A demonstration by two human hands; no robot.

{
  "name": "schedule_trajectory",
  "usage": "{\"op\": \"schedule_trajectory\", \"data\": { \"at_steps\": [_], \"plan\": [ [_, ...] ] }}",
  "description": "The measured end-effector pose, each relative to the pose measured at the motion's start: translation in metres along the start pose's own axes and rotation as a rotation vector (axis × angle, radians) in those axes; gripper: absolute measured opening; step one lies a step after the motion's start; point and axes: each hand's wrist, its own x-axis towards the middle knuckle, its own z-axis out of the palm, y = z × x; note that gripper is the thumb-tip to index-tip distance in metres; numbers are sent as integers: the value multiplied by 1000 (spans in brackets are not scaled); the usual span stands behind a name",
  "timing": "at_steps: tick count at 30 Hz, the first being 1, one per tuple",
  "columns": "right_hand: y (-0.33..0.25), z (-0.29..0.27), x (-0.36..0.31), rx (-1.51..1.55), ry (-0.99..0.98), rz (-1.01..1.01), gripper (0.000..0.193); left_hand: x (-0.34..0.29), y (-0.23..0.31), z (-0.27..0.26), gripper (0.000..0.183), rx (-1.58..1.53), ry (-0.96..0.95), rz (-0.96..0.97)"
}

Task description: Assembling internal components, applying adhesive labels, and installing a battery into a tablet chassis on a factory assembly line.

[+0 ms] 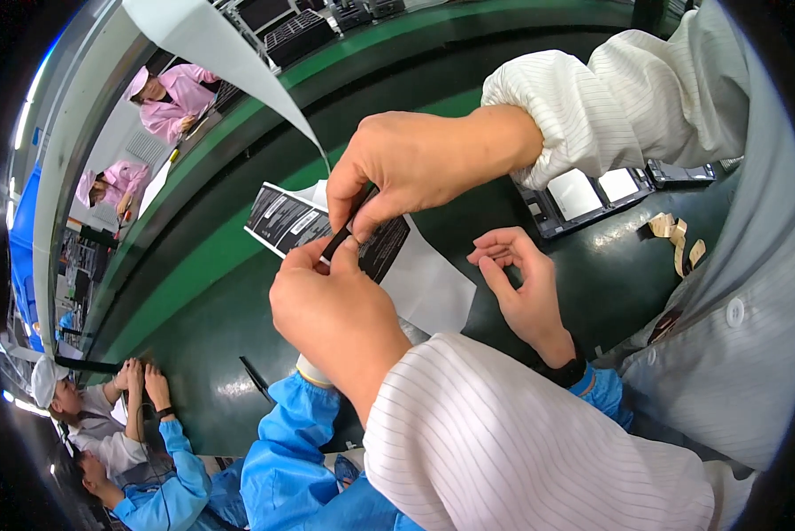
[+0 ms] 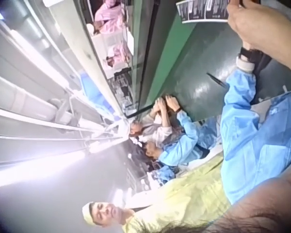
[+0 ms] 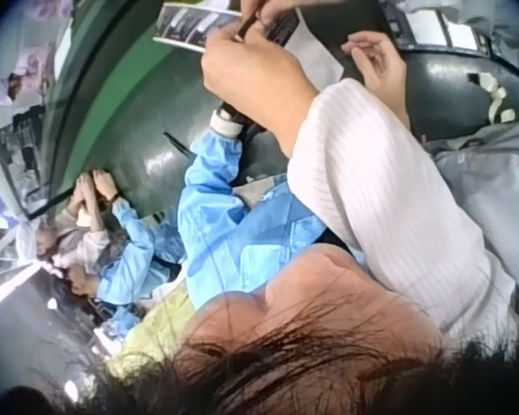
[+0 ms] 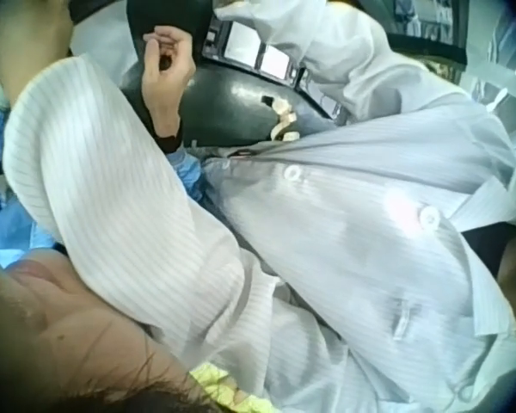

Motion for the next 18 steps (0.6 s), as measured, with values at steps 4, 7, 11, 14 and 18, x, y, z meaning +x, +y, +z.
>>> {"op": "schedule_trajectory", "data": {
  "at_steps": [4, 7, 11, 14, 18],
  "plan": [
    [8, -11, -9, -4, -8, 43, 15, -7, 1, 0, 26, 72, -108, 16],
    [19, -19, -14, -19, -12, 72, 14, -12, -2, 0, 30, 120, -186, 24],
    [17, -17, -21, -94, -26, 42, 12, -16, -12, -15, 37, 183, -269, 38],
    [13, -23, -25, -126, 1, 42, 12, -1, -33, 0, 38, 17, -385, 28],
    [6, -5, -25, -181, -27, 209, 13, 46, -174, 67, 39, -619, -559, -140]
  ]
}}
